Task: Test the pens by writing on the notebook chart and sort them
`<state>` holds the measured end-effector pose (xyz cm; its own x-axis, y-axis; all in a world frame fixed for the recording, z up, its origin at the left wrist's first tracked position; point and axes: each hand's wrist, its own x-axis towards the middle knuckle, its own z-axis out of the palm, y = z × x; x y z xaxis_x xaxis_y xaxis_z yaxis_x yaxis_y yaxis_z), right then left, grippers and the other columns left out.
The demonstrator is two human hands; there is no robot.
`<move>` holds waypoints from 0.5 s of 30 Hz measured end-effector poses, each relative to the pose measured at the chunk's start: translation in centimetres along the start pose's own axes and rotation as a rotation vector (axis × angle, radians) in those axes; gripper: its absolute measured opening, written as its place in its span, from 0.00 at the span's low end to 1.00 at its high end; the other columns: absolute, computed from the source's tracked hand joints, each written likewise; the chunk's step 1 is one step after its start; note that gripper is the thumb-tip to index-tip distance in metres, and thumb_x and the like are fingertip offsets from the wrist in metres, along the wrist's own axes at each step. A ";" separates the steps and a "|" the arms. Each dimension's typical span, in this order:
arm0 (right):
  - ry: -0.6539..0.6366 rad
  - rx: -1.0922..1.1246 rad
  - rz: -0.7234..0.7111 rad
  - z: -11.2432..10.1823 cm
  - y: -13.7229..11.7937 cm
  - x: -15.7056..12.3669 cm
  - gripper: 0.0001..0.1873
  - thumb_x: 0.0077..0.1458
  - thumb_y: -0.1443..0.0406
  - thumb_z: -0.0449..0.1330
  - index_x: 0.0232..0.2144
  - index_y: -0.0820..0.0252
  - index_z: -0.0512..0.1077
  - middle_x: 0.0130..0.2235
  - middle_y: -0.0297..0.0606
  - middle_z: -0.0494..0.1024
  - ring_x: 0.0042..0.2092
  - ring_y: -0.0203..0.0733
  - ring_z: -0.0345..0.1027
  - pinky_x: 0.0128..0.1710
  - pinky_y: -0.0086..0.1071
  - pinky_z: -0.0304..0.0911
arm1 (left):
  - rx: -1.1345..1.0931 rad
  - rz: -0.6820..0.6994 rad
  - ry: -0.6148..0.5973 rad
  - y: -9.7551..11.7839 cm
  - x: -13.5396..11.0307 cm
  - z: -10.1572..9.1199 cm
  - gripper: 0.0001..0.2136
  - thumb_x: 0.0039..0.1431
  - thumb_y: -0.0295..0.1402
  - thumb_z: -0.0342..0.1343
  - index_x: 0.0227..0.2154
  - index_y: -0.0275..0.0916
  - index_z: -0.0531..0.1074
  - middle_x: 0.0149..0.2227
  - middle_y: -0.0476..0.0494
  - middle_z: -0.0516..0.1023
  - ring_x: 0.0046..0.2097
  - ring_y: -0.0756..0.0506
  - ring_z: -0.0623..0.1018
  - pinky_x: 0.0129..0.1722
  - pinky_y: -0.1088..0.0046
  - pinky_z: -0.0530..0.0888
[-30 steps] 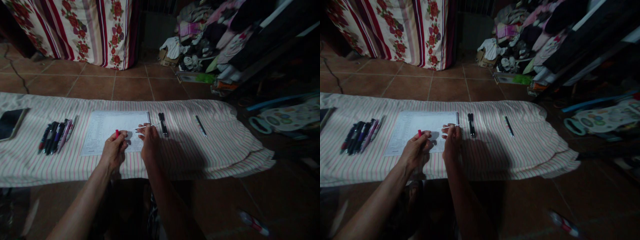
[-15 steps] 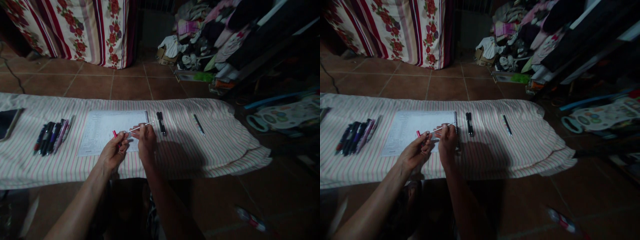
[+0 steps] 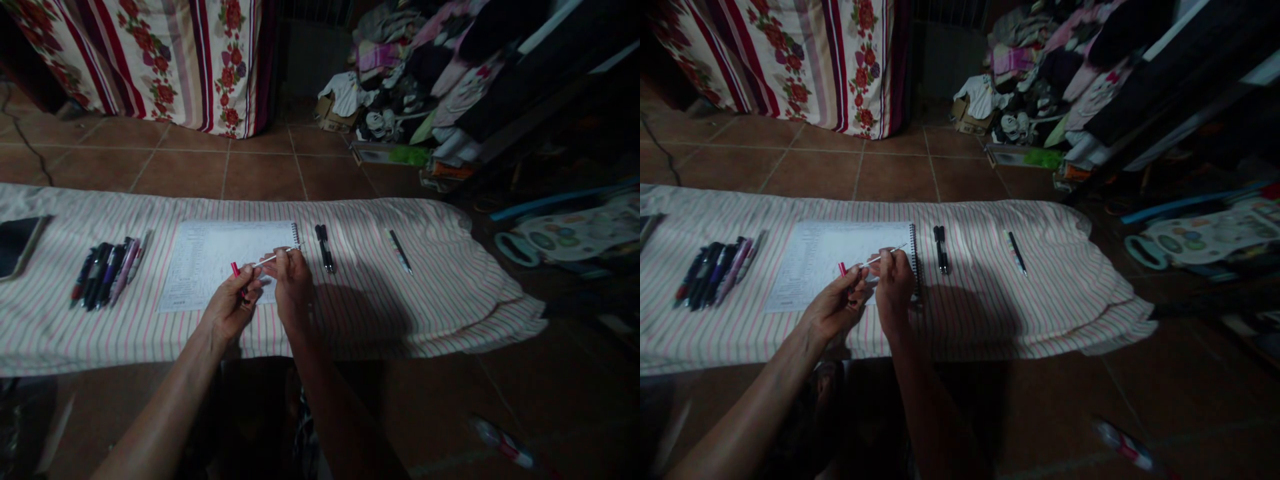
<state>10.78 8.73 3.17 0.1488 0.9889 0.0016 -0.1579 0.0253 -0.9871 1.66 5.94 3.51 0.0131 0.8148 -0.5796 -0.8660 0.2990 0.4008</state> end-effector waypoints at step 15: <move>-0.015 0.082 0.016 -0.1 -0.2 -0.1 0.10 0.52 0.58 0.54 0.28 0.58 0.69 0.29 0.32 0.75 0.30 0.36 0.72 0.31 0.30 0.69 | -0.043 -0.024 0.023 0.2 0.0 0.0 0.07 0.58 0.21 0.47 0.27 0.30 0.70 0.25 0.44 0.74 0.20 0.57 0.70 0.12 0.88 0.63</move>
<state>10.84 8.63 3.31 0.1308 0.9914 -0.0109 -0.2398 0.0209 -0.9706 1.51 5.98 3.60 0.0227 0.7958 -0.6052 -0.8862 0.2962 0.3562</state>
